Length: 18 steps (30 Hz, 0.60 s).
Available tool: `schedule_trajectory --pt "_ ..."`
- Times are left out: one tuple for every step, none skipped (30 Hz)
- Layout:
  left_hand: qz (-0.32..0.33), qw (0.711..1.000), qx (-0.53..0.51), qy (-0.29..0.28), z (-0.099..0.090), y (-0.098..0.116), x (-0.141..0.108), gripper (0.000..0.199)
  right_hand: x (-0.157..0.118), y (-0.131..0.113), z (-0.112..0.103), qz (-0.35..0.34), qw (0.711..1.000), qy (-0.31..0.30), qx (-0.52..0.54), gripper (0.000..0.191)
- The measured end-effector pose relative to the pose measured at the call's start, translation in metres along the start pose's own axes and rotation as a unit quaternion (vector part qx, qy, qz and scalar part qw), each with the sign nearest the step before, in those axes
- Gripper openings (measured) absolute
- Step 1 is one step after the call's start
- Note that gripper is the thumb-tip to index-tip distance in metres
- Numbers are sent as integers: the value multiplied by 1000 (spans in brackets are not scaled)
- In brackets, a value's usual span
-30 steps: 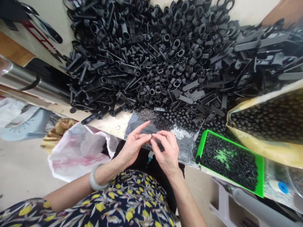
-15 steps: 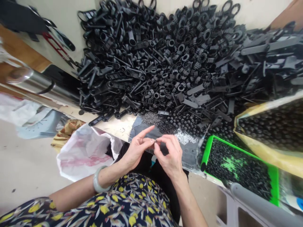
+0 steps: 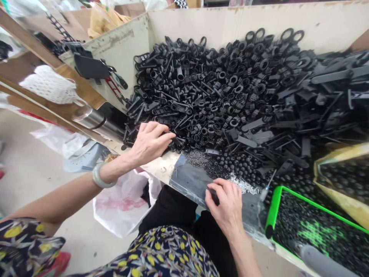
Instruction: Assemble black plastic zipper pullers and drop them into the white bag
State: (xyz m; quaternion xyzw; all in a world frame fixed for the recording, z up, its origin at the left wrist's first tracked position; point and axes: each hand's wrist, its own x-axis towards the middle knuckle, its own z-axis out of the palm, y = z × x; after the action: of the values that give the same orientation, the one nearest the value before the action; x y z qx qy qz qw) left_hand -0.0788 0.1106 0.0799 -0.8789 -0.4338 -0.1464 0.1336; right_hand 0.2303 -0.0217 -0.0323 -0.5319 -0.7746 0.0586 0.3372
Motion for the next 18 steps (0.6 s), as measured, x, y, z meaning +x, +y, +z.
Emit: schedule_trajectory --pt "39 999 7 -30 1 2 7 21 0 0 0 -2 1000 -1 -1 8" --pt "74 995 9 -62 2 6 13 19 1 -1 0 -4 1000 -3 -2 8" --pt "102 991 8 -92 5 10 19 18 1 -1 0 -6 1000 -4 -2 8" --pt "118 986 7 -115 9 14 24 18 1 -1 0 -7 1000 -4 -2 8" --pt "125 983 6 -134 13 17 29 19 1 -1 0 -8 1000 -3 -3 8" --pt "125 981 8 -148 18 19 32 20 1 -1 -1 -7 1000 -1 -4 8" --pt "118 980 14 -159 22 20 35 20 1 -2 -1 -5 1000 0 -4 7" --pt "109 980 22 -168 26 19 37 19 1 -2 -1 -3 1000 1 -4 7" --pt "101 979 30 -174 30 18 38 18 1 -3 -2 -2 1000 0 -2 7" --pt "94 979 35 -177 32 16 38 17 0 -3 -2 1 1000 0 0 7" --pt "91 979 37 -176 33 13 38 17 0 -4 -2 3 1000 -2 2 8" --pt "91 980 38 -172 34 12 38 18 0 -4 -3 6 1000 -3 4 8" --pt "94 980 38 -169 34 11 37 18 0 -4 -3 9 1000 -5 6 8" --pt "99 980 40 -168 34 10 36 18 0 -5 -3 12 1000 -7 8 8" --pt "102 979 45 -169 34 10 35 18 0 -5 -3 14 1000 -8 10 8" --pt "105 979 50 -169 34 10 33 17 0 -4 -4 15 1000 -9 13 8" --pt "106 979 53 -168 33 10 30 16 0 -4 -4 15 1000 -10 15 8" --pt "104 980 53 -163 34 10 27 15 0 -4 -4 15 1000 -10 17 8"
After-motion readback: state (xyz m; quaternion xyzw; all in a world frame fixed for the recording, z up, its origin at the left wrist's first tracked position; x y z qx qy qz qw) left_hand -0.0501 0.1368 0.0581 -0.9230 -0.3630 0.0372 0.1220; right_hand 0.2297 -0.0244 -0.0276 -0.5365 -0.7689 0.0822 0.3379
